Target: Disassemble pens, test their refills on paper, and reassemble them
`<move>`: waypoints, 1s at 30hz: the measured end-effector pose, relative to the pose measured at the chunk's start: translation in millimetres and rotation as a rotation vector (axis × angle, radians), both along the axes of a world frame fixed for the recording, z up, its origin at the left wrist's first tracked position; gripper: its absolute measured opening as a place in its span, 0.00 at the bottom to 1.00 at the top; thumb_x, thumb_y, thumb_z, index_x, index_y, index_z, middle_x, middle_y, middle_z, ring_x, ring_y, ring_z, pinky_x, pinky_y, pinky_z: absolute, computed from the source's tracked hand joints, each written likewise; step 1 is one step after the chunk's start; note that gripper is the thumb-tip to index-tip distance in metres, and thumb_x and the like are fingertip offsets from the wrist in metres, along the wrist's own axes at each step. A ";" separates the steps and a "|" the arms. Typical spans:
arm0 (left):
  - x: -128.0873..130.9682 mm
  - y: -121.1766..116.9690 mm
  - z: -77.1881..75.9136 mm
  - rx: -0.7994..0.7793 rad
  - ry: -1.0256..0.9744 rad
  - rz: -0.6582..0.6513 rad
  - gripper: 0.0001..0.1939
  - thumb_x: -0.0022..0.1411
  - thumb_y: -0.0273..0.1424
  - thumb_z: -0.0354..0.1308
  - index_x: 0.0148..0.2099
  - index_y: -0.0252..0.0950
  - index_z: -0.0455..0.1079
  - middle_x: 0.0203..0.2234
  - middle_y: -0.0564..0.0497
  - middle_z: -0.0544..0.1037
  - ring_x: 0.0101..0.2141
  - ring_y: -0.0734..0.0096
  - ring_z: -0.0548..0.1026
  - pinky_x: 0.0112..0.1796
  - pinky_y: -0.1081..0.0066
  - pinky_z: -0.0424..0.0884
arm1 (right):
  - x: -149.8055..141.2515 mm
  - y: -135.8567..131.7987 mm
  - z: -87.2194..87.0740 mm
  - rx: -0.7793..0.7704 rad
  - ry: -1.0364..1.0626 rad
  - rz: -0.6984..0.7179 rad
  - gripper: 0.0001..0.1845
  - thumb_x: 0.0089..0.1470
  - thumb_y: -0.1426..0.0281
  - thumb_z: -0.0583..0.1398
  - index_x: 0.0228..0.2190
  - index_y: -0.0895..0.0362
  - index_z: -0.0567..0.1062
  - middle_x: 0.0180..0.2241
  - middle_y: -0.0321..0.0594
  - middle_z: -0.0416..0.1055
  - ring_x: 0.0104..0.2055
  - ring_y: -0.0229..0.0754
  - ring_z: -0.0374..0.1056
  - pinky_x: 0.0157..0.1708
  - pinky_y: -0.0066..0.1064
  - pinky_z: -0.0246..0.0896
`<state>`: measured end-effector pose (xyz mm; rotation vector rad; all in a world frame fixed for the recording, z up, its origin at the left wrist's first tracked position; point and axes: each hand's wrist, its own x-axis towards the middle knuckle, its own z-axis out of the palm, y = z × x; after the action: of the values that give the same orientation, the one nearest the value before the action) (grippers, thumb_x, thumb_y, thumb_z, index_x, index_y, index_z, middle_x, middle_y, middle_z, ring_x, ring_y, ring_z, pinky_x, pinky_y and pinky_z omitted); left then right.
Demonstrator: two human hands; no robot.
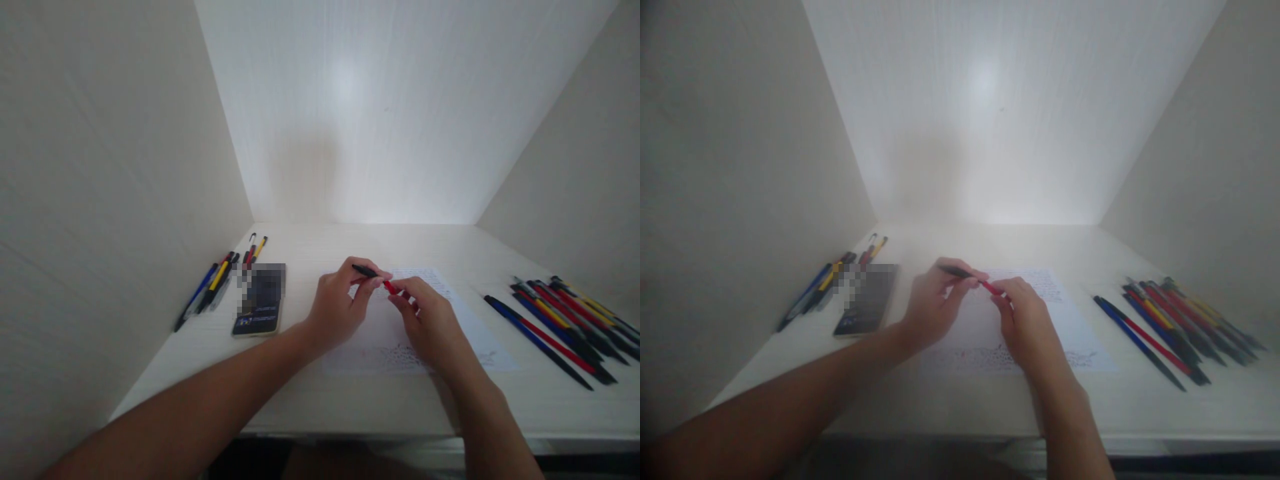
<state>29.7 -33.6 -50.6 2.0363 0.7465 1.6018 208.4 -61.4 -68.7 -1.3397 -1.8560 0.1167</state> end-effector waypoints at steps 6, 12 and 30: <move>0.1 2.1 -0.3 -0.003 -0.016 0.024 0.06 0.69 0.33 0.56 0.44 0.37 0.69 0.37 0.50 0.81 0.36 0.72 0.80 0.39 0.71 0.78 | 0.5 0.2 0.5 -0.004 -0.041 0.000 0.08 0.60 0.74 0.55 0.39 0.56 0.74 0.37 0.44 0.74 0.40 0.47 0.69 0.36 0.37 0.63; -1.4 3.3 -1.7 0.013 -0.001 0.031 0.05 0.68 0.33 0.57 0.43 0.38 0.71 0.37 0.51 0.81 0.37 0.72 0.80 0.40 0.71 0.77 | -2.1 -0.9 2.3 0.017 -0.044 0.019 0.08 0.61 0.74 0.55 0.40 0.56 0.74 0.37 0.44 0.73 0.39 0.46 0.69 0.34 0.35 0.62; -1.7 3.6 1.3 0.040 -0.002 0.083 0.06 0.68 0.32 0.57 0.44 0.36 0.72 0.36 0.50 0.81 0.37 0.74 0.79 0.39 0.73 0.76 | -0.9 0.1 0.5 0.019 -0.042 0.000 0.09 0.59 0.75 0.56 0.39 0.56 0.75 0.36 0.43 0.74 0.39 0.46 0.70 0.35 0.36 0.63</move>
<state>28.0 -30.0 -49.3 2.0562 0.8139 1.6765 207.6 -61.2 -68.2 -1.3385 -1.8877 0.0712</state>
